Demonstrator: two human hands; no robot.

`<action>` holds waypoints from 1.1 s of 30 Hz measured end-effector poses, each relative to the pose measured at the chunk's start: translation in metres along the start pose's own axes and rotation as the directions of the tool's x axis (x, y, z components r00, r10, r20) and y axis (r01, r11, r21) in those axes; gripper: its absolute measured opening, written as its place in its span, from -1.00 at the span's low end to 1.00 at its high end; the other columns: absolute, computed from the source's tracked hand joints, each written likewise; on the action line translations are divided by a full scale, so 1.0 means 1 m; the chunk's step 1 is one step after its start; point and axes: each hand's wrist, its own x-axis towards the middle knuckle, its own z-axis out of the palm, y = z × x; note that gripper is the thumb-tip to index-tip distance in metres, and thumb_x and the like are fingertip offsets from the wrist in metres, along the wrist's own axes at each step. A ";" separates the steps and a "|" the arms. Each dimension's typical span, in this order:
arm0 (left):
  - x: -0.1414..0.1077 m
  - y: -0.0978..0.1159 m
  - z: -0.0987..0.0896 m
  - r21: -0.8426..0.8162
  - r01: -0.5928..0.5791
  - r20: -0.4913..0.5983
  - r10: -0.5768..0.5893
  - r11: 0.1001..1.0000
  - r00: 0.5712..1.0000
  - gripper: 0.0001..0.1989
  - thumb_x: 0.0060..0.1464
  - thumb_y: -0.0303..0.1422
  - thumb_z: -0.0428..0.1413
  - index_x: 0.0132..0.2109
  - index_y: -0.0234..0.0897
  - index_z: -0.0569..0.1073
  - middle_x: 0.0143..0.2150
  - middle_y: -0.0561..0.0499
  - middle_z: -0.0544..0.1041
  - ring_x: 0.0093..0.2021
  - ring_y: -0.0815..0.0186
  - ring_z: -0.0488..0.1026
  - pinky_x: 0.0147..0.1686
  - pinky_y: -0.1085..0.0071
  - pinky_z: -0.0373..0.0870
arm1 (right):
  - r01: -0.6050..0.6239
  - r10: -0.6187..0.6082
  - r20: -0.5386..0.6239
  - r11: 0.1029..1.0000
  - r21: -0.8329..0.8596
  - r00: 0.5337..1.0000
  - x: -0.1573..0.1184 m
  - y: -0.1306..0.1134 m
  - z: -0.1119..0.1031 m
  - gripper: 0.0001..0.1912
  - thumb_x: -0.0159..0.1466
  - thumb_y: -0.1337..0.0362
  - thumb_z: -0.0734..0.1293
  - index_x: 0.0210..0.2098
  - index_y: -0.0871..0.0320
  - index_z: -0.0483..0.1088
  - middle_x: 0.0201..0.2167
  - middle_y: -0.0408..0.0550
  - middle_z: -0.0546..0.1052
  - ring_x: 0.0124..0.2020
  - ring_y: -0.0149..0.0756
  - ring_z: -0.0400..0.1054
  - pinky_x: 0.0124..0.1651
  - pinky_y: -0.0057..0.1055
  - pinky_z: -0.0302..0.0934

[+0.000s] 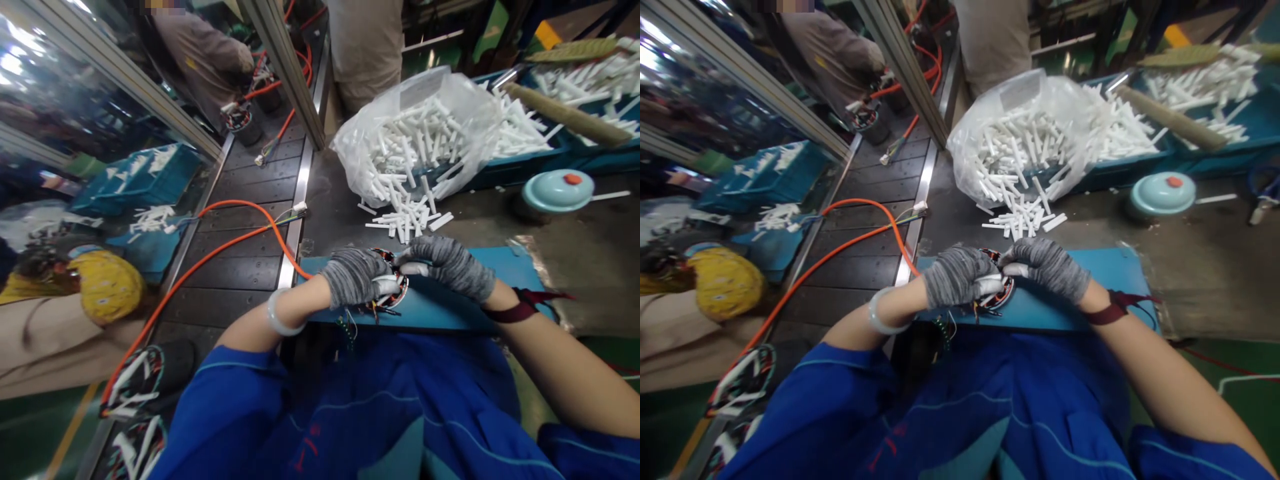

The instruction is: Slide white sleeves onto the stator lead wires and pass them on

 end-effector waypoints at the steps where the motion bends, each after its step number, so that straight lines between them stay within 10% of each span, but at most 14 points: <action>1: 0.004 0.007 -0.001 0.064 0.021 -0.001 -0.021 0.998 1.000 -0.55 0.33 -0.07 0.02 -0.26 -0.30 0.63 -0.33 -0.09 0.61 -0.31 0.20 0.53 -0.26 0.32 0.36 | -0.008 0.008 -0.022 1.000 0.010 1.000 -0.001 0.001 0.003 -0.68 0.35 -0.04 0.37 -0.17 0.03 0.61 -0.27 -0.08 0.66 -0.22 -0.20 0.53 -0.10 -0.26 0.38; 6: -0.016 0.018 -0.012 0.175 0.089 -0.081 -0.076 0.981 0.994 -0.54 0.31 0.01 0.03 0.04 -0.22 0.60 -0.11 -0.14 0.64 -0.11 0.07 0.55 -0.09 0.16 0.41 | -0.113 0.123 -0.126 0.990 0.078 0.984 -0.018 -0.005 0.011 -0.65 0.28 -0.05 0.43 -0.14 0.06 0.58 -0.21 -0.06 0.66 -0.17 -0.15 0.54 -0.02 -0.19 0.40; 10: -0.056 -0.030 -0.003 -0.065 -0.101 -0.113 0.093 0.993 0.989 -0.29 0.17 0.12 0.16 0.31 -0.19 0.38 0.21 -0.21 0.53 0.14 0.04 0.52 0.11 0.11 0.44 | -0.176 0.186 -0.033 0.964 0.197 0.982 -0.036 -0.022 0.019 -0.62 0.20 -0.07 0.49 -0.16 0.06 0.55 -0.24 -0.08 0.64 -0.20 -0.16 0.54 -0.09 -0.22 0.44; 15: -0.077 -0.071 0.039 -0.176 -0.238 -0.140 0.215 0.955 0.966 -0.35 0.31 -0.22 0.12 0.45 -0.26 0.17 0.43 -0.26 0.29 0.41 0.13 0.27 0.33 0.18 0.32 | -0.093 0.104 -0.056 0.982 0.164 0.993 -0.039 -0.022 0.040 -0.59 0.22 -0.13 0.46 -0.20 0.08 0.55 -0.31 -0.10 0.60 -0.26 -0.23 0.50 -0.15 -0.29 0.40; 19: -0.080 -0.033 0.062 0.106 0.077 -0.195 -0.055 0.991 0.979 -0.45 0.34 -0.21 0.10 0.39 -0.24 0.30 0.29 -0.26 0.47 0.20 0.10 0.52 0.12 0.24 0.51 | -0.067 0.068 -0.151 0.998 0.012 0.986 -0.042 -0.006 0.039 -0.65 0.25 -0.10 0.46 -0.28 0.07 0.53 -0.33 -0.09 0.58 -0.26 -0.23 0.49 -0.13 -0.27 0.37; 24: -0.070 0.032 0.060 0.193 0.426 -0.269 -0.370 0.884 0.889 -0.35 0.30 0.02 0.07 0.31 -0.37 0.42 -0.10 -0.34 0.66 -0.20 0.02 0.66 -0.29 0.26 0.57 | -0.171 0.114 -0.189 0.931 -0.322 0.975 -0.036 0.025 0.004 -0.61 0.30 -0.08 0.37 -0.04 0.02 0.54 -0.01 0.02 0.59 0.03 -0.01 0.47 0.11 -0.08 0.35; 29: -0.061 0.025 0.041 -0.163 0.289 -0.228 -0.321 0.943 0.919 -0.16 0.08 0.06 0.29 0.34 -0.37 0.33 0.15 -0.22 0.59 0.07 0.07 0.60 0.03 0.28 0.57 | -0.333 0.195 -0.281 0.713 -0.617 0.940 -0.014 0.068 -0.030 -0.57 0.43 0.13 0.15 0.10 0.14 0.50 0.08 0.16 0.54 0.08 0.05 0.38 0.18 0.00 0.25; 33: -0.072 0.005 0.052 -0.033 0.211 -0.220 -0.213 0.977 0.952 -0.20 0.05 -0.02 0.33 0.29 -0.44 0.38 0.24 -0.33 0.51 0.18 0.00 0.54 0.11 0.24 0.53 | -0.375 0.279 -0.263 0.510 -0.774 0.924 -0.012 0.079 -0.036 -0.58 0.43 0.17 0.13 0.06 0.11 0.53 -0.09 0.18 0.55 -0.05 0.07 0.36 -0.04 -0.06 0.25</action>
